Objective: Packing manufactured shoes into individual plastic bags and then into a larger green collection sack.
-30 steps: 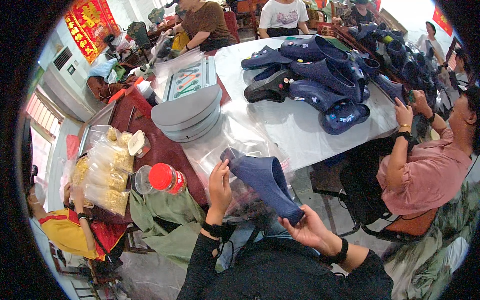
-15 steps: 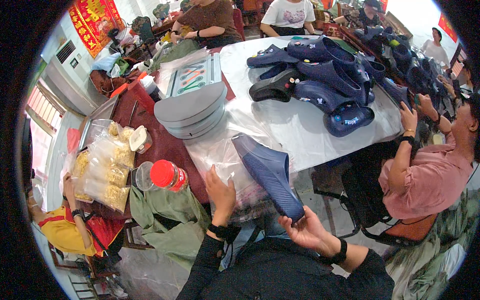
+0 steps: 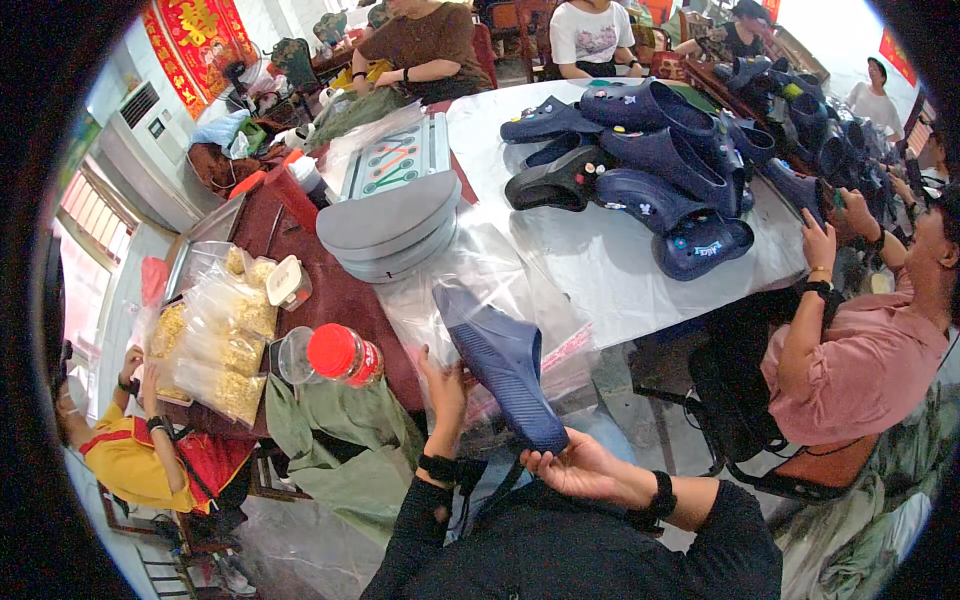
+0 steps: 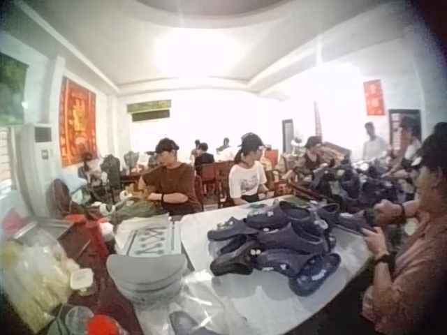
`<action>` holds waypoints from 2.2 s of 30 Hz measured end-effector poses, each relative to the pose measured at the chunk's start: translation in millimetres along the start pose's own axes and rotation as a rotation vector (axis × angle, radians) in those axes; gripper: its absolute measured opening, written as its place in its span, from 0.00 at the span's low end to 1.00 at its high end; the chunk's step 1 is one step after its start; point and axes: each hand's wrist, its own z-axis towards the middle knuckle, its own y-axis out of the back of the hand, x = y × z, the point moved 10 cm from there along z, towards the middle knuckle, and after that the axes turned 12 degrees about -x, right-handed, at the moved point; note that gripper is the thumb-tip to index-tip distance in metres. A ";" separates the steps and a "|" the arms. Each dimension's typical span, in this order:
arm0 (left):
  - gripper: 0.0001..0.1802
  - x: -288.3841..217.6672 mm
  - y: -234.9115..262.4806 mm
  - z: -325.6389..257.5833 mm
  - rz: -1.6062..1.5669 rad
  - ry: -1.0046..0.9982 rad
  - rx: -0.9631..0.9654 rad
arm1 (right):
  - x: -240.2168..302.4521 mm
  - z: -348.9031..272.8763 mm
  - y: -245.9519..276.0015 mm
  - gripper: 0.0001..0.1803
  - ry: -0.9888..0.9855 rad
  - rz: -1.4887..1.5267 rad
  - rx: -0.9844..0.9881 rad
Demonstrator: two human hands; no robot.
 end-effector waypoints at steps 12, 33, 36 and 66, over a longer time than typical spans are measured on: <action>0.37 -19.2 -12.6 -17.4 0.472 -0.364 0.098 | 9.2 -4.1 -3.7 0.25 0.023 0.100 0.009; 0.42 -63.2 -17.0 -50.2 0.533 -0.744 0.294 | 34.7 -2.1 -21.8 0.25 0.178 0.045 0.057; 0.42 -64.3 -19.9 -56.1 0.482 -0.754 0.303 | 32.1 -8.5 -18.0 0.26 0.169 0.058 0.035; 0.30 -101.6 -106.5 -93.4 0.811 -1.129 0.281 | 88.0 -47.9 58.1 0.19 0.367 -0.323 -0.117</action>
